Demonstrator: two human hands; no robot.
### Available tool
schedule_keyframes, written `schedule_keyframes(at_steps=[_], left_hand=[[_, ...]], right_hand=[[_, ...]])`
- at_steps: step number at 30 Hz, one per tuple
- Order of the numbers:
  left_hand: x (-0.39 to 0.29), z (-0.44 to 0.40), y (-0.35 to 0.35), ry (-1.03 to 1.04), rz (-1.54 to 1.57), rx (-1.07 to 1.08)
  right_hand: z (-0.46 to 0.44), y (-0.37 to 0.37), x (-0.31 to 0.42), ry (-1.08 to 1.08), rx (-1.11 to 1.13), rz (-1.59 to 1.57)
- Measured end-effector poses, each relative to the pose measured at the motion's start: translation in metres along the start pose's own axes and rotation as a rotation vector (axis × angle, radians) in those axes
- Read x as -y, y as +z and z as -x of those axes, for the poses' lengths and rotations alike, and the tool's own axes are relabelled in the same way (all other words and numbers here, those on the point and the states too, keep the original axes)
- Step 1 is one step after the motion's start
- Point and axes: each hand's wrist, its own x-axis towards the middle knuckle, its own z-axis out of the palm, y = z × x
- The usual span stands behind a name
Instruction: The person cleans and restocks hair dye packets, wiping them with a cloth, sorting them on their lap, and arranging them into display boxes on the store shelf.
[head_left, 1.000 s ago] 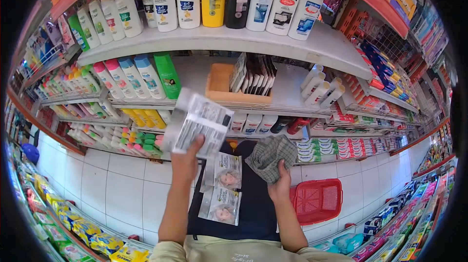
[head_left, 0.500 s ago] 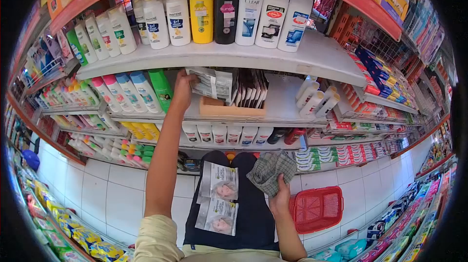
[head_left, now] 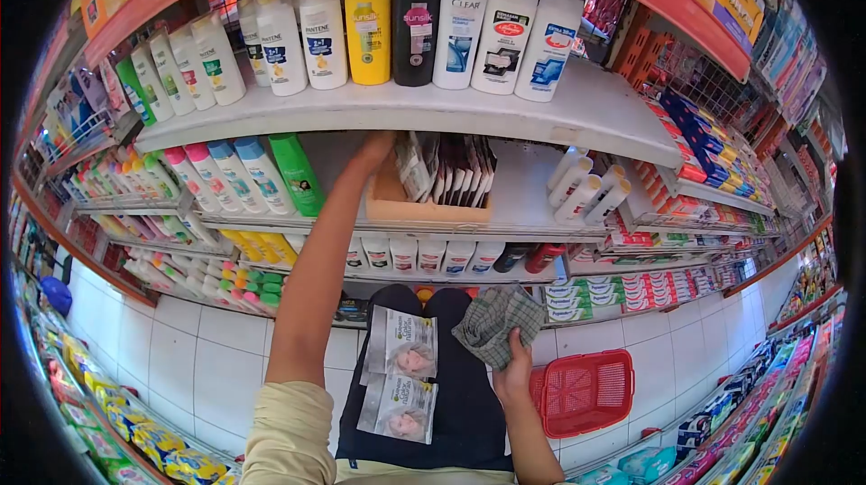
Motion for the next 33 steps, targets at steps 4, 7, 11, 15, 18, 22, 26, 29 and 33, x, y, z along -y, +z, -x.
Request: schedule_keyframes(at_steps=[4, 7, 11, 15, 18, 22, 26, 29, 33], left_hand=[[-0.027, 0.020, 0.014, 0.091, -0.070, 0.023], [-0.012, 0.009, 0.012, 0.087, 0.069, 0.110], [0.039, -0.024, 0.012, 0.148, 0.052, 0.081], [0.002, 0.013, 0.014, 0.276, -0.396, 0.048], [-0.018, 0.032, 0.017, 0.262, -0.478, 0.011], [-0.016, 0.065, 0.027, 0.118, -0.473, -0.144], [-0.038, 0.095, 0.030, 0.247, -0.483, 0.033], [-0.017, 0.078, 0.022, 0.136, -0.606, 0.160], [-0.031, 0.089, 0.016, 0.259, -0.571, 0.283]], right_hand=[[-0.001, 0.000, -0.002, -0.002, 0.002, 0.003], [0.000, 0.003, -0.001, 0.000, -0.018, 0.005], [-0.003, -0.001, -0.004, 0.000, 0.011, -0.011], [0.001, 0.007, -0.002, 0.022, -0.044, -0.005], [0.001, 0.006, -0.001, 0.022, -0.043, -0.010], [0.000, 0.004, 0.000, -0.003, -0.039, -0.015], [-0.002, 0.001, -0.004, 0.021, -0.032, 0.003], [0.001, 0.006, -0.003, 0.030, -0.079, -0.008], [-0.001, 0.004, -0.005, 0.009, -0.026, 0.015]])
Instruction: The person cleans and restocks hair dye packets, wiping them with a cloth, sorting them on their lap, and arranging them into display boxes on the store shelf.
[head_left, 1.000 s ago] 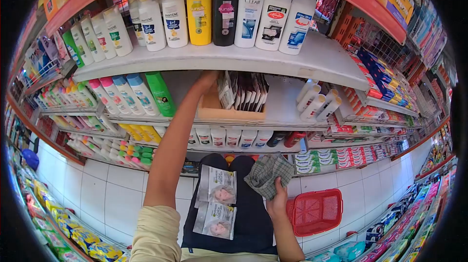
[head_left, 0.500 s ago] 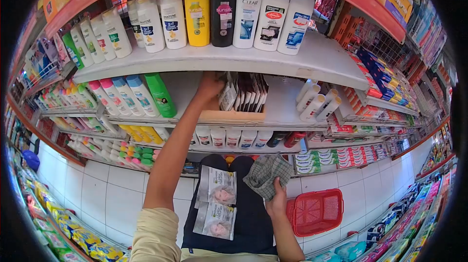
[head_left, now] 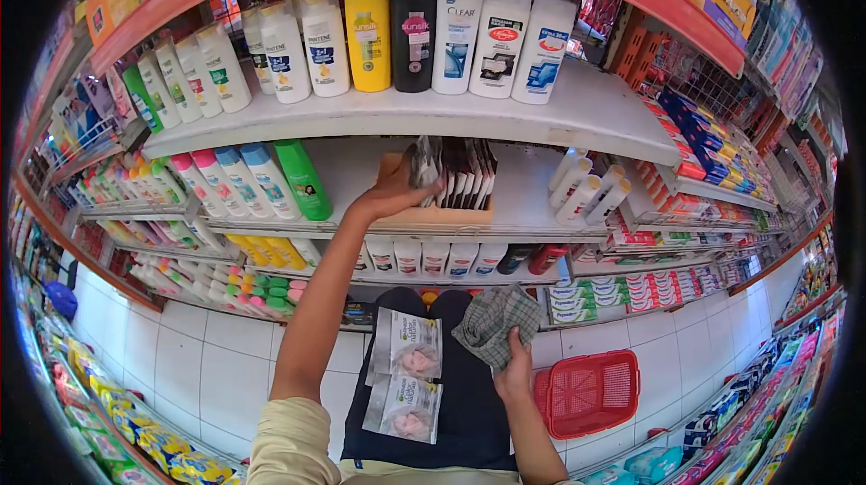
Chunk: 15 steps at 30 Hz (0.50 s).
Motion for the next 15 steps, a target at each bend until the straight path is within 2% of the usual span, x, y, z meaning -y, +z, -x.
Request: schedule_keyframes(at_steps=[5, 8, 11, 15], left_hand=[[-0.002, 0.001, -0.001, 0.014, -0.031, 0.125], [0.006, -0.002, 0.006, -0.031, -0.010, 0.082], [0.003, -0.003, 0.005, -0.081, -0.239, 0.062], [0.018, -0.008, 0.011, -0.006, 0.052, 0.109]], right_hand=[[0.000, -0.002, -0.003, 0.010, 0.008, -0.003], [-0.003, -0.005, -0.005, 0.022, 0.006, -0.011], [0.003, 0.006, 0.001, 0.021, 0.013, -0.015], [0.002, 0.003, -0.005, 0.036, 0.002, -0.013]])
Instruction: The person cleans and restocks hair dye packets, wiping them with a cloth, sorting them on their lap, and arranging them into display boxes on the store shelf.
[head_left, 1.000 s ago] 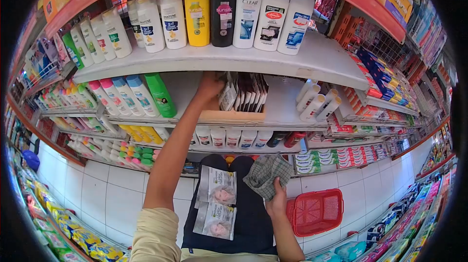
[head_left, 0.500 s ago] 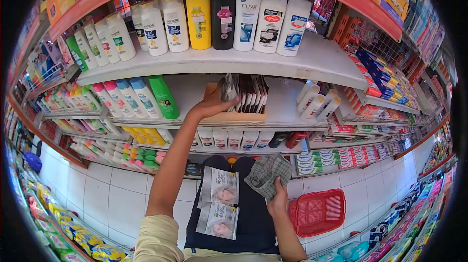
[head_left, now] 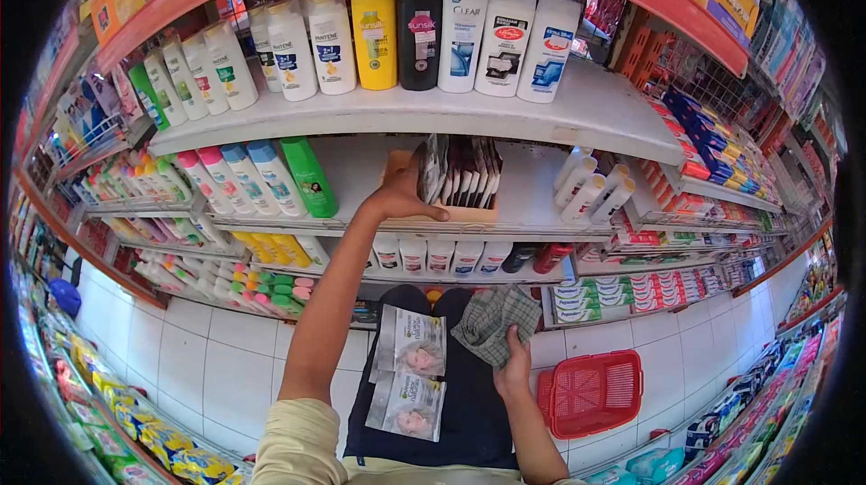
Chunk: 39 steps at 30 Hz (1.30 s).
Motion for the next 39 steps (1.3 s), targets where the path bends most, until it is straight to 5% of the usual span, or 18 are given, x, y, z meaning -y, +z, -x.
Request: schedule_keyframes(at_steps=[17, 21, 27, 33, 39], left_hand=[[-0.021, 0.003, -0.025, -0.123, 0.075, 0.212], [-0.024, 0.009, -0.018, -0.045, -0.071, 0.072], [-0.080, 0.112, 0.020, 0.076, -0.096, -0.651], [-0.046, 0.233, 0.088, -0.401, -0.201, -0.472], [-0.029, 0.257, 0.107, -0.395, -0.130, -0.446]], right_hand=[[0.001, -0.004, -0.003, -0.036, 0.076, 0.011], [0.002, -0.007, 0.001, -0.040, 0.022, 0.004], [0.003, -0.022, 0.013, -0.090, 0.041, -0.005], [0.004, -0.024, 0.023, -0.086, 0.029, 0.007], [-0.001, -0.019, 0.015, -0.088, 0.035, 0.014]])
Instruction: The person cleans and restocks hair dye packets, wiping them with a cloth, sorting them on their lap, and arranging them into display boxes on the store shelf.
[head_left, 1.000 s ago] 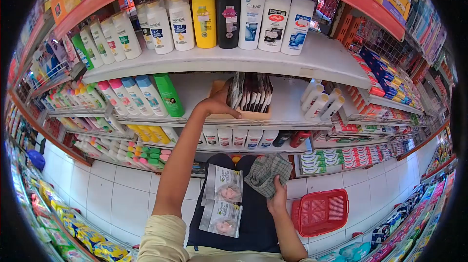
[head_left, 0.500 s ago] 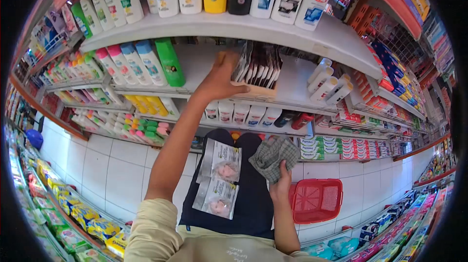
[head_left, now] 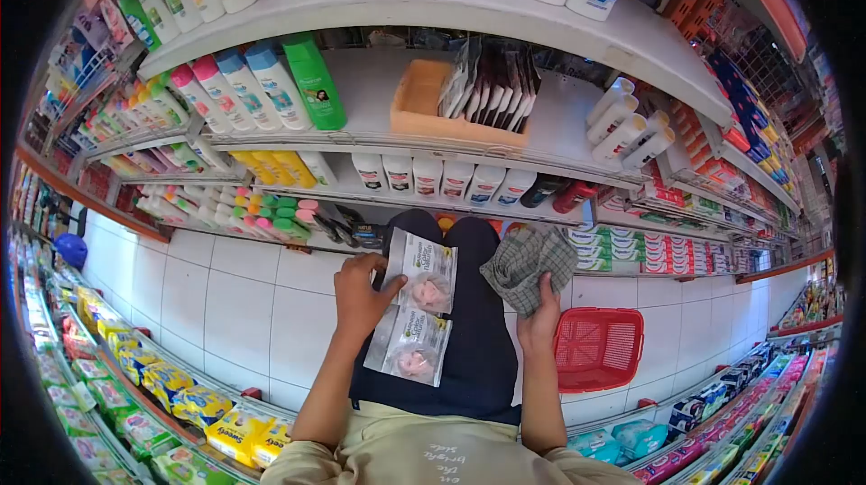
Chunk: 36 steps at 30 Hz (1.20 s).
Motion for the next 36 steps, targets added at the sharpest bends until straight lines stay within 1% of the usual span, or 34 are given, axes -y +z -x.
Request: schedule_keyframes(at_steps=[1, 4, 7, 8, 11, 12, 14, 15, 18, 19, 20, 22, 23, 25, 26, 29, 30, 33, 34, 36], left_hand=[[-0.002, -0.002, 0.000, 0.019, -0.009, -0.008], [-0.012, -0.006, 0.001, -0.080, 0.033, 0.008], [-0.009, -0.004, 0.002, 0.048, 0.038, -0.193], [-0.008, -0.004, -0.002, 0.136, 0.003, -0.242], [-0.022, -0.004, -0.013, -0.064, 0.393, -0.229], [-0.023, -0.004, -0.014, -0.077, 0.555, -0.185], [-0.037, -0.001, -0.020, -0.144, 0.668, -0.218], [-0.049, 0.000, -0.023, -0.174, 0.727, -0.233], [-0.075, 0.012, -0.024, -0.200, 0.721, -0.091], [-0.081, 0.021, -0.017, -0.203, 0.779, 0.000], [-0.086, 0.027, -0.010, -0.207, 0.835, 0.090], [-0.103, 0.029, -0.001, 0.143, 0.741, 0.000], [-0.107, 0.029, -0.001, 0.316, 0.687, -0.048], [-0.111, 0.027, -0.009, 0.308, 0.487, -0.045], [-0.111, 0.026, -0.011, 0.304, 0.389, -0.042], [-0.082, 0.016, -0.002, 0.322, 0.441, -0.005], [-0.072, 0.018, 0.009, 0.350, 0.504, -0.020], [-0.072, 0.035, 0.036, 0.141, 0.821, 0.053], [-0.070, 0.039, 0.038, 0.179, 0.741, 0.082], [-0.077, 0.044, 0.039, 0.171, 0.787, 0.100]], right_hand=[[0.002, 0.004, 0.000, -0.001, -0.010, 0.004], [0.005, 0.006, 0.001, 0.000, -0.024, 0.011], [0.009, 0.004, 0.007, -0.015, -0.016, 0.015], [0.010, 0.003, 0.008, -0.021, -0.012, 0.016], [0.010, -0.006, 0.007, -0.048, -0.034, 0.048], [0.013, -0.005, 0.006, -0.060, -0.076, 0.111], [0.020, -0.002, 0.004, -0.087, -0.158, 0.235], [0.025, 0.001, 0.001, -0.120, -0.058, 0.369], [0.054, 0.014, -0.022, -0.226, 0.234, 0.762], [0.062, 0.017, -0.030, -0.261, 0.331, 0.892], [0.065, 0.018, -0.046, -0.273, 0.402, 0.746], [0.065, 0.014, -0.076, -0.287, 0.543, 0.449], [0.068, 0.007, -0.079, -0.219, 0.483, 0.494], [0.075, -0.004, -0.080, -0.081, 0.354, 0.584], [0.096, 0.044, -0.039, -0.139, 0.525, 0.052], [0.103, 0.036, -0.037, 0.025, 0.430, 0.217], [0.101, 0.041, -0.039, -0.073, 0.445, 0.310], [0.090, 0.050, -0.033, -0.045, 0.354, 0.527], [0.082, 0.053, -0.031, -0.031, 0.274, 0.578], [0.073, 0.061, -0.033, -0.126, 0.249, 0.616]])
